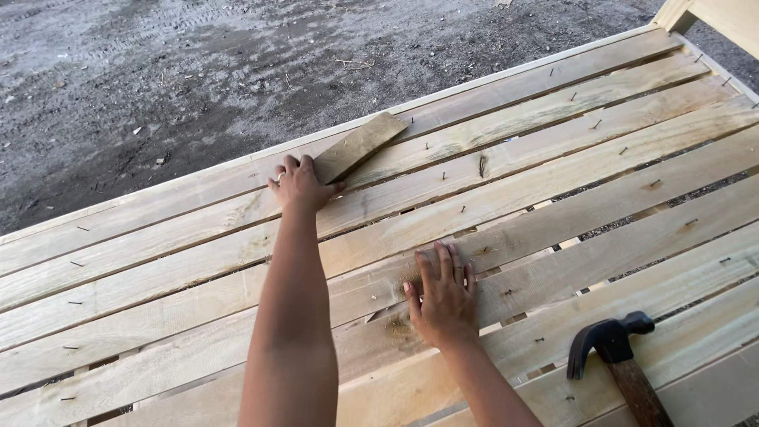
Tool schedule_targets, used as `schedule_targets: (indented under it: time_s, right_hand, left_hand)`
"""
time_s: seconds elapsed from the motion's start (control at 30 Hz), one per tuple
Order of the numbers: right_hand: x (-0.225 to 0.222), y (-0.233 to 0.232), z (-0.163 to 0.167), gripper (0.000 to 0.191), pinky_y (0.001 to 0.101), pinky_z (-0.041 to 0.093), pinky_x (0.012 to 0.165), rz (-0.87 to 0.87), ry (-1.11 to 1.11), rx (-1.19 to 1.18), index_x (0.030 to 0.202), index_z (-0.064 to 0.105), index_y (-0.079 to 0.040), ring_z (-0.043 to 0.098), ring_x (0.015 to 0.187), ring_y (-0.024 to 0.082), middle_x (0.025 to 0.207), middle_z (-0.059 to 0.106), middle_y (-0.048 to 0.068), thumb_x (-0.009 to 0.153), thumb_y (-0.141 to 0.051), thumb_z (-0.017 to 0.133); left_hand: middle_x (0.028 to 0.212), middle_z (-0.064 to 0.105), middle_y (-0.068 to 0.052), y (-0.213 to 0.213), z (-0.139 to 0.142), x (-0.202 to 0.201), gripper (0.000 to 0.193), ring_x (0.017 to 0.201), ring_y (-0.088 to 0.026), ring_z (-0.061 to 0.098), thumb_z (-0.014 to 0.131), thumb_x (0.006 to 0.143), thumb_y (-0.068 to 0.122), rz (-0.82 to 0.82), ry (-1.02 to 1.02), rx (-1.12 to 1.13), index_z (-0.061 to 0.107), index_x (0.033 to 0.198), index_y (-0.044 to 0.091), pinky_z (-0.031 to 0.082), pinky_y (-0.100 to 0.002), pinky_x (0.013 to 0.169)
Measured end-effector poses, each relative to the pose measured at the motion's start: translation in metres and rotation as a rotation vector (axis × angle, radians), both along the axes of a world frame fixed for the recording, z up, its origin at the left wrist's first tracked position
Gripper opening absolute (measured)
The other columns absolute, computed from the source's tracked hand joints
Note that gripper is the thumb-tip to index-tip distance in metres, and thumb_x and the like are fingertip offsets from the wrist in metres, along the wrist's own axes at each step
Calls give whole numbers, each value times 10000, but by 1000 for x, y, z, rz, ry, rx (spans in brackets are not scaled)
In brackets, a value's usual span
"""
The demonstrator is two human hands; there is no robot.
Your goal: The person hammers nails into a slatted wooden bench frame outdoors, pressing boards flat with one hand while driving nails with a claw hammer. They reposition along the frame, use a small wood block to press and align slats, and continue hammering nails across the surface.
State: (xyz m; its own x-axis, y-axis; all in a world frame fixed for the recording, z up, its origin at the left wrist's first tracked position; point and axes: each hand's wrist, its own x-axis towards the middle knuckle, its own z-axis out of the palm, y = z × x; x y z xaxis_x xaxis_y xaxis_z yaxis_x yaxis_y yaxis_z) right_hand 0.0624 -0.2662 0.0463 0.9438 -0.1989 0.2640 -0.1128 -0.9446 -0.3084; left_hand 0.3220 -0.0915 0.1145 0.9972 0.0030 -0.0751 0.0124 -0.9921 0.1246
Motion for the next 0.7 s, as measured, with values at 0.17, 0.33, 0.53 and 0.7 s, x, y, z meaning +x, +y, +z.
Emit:
schedule_targets:
  time_s: [0.17,0.33,0.53,0.7]
  right_hand:
    - [-3,0,-2,629,634,234,1140,2,-2,65,1469,432,-155,297,1438,438,1548,325,252,924,-415,607]
    - [-21,-6,6,757,625,248,1181,132,-324,176,1514,370,-123,278,1475,484,1582,302,248,844,-265,691]
    - [-98,5,23,644,620,301,1144,421,-402,127,1313,542,-177,488,1345,359,1369,582,71,722,-227,791]
    - [-176,-51,57,369,362,566,980,460,-253,518,1167,666,-106,700,1128,265,1153,726,57,814,-18,730]
  left_hand:
    - [1260,592,-103,17,1,-122,760,1176,-365,587,782,749,647,-77,-120,-124,627,1332,185,557,-496,853]
    - [1074,715,-140,34,31,-259,665,998,-330,715,703,787,706,-7,48,-101,737,1192,179,582,-487,789]
    - [1006,788,-141,20,77,-359,667,978,-314,737,681,789,725,-76,297,-81,801,1140,171,580,-439,824]
    - [1294,675,-145,34,102,-405,876,1112,-277,703,797,727,609,-440,391,-1114,619,1406,84,574,-421,942]
